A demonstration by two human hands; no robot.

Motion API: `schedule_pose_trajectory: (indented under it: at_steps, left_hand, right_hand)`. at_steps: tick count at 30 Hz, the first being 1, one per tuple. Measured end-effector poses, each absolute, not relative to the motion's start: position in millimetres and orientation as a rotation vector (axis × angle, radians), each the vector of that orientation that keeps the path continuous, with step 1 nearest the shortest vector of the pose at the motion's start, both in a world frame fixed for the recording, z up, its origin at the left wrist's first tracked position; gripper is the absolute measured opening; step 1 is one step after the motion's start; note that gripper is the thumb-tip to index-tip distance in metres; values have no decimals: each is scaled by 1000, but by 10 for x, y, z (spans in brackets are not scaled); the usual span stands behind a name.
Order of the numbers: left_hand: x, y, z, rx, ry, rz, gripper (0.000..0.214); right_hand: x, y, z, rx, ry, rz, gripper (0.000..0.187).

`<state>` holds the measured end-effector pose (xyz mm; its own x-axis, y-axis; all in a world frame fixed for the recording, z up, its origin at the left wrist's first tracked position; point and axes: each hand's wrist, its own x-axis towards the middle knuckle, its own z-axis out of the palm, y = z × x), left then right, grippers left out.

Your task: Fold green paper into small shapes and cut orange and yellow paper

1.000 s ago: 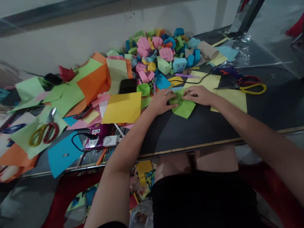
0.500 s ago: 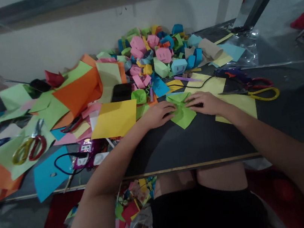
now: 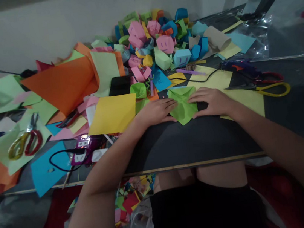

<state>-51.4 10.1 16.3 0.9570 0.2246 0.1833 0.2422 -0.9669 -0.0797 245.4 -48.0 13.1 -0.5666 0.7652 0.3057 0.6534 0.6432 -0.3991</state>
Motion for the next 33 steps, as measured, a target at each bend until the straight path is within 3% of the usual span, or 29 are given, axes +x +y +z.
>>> schedule_pose_trajectory:
  at_steps: [7,16,20,23,26,29,33]
  left_hand:
    - [-444,61,105,-2854,-343,-367,49]
    - [-390,51,102,-2875,-561,-316,65]
    - [-323,1,114,-2827,-656,-284,47]
    - [-295,-35,113,-2816,-680,-260,42]
    - [-308,-61,109,-2868,-720,-285,51]
    - [-333,-70,110,-2920,-765,-313,60]
    - [-323,-74,114,-2932,-821,-324,55]
  right_hand:
    - [2400,-503,178,-979,-2388,149,29]
    - [2297,-407,74,-1084,-2419,139,30]
    - [2347,-418,99,-1109,-2397,185,52]
    - [2356,-417,95,-1083,-2396,106,38]
    - [2333,-391,68,-1023,-2420,78,26]
    - [2311,-361,44,-988,-2432,119,25]
    - [2267,-380,48,-979,-2387,183,28]
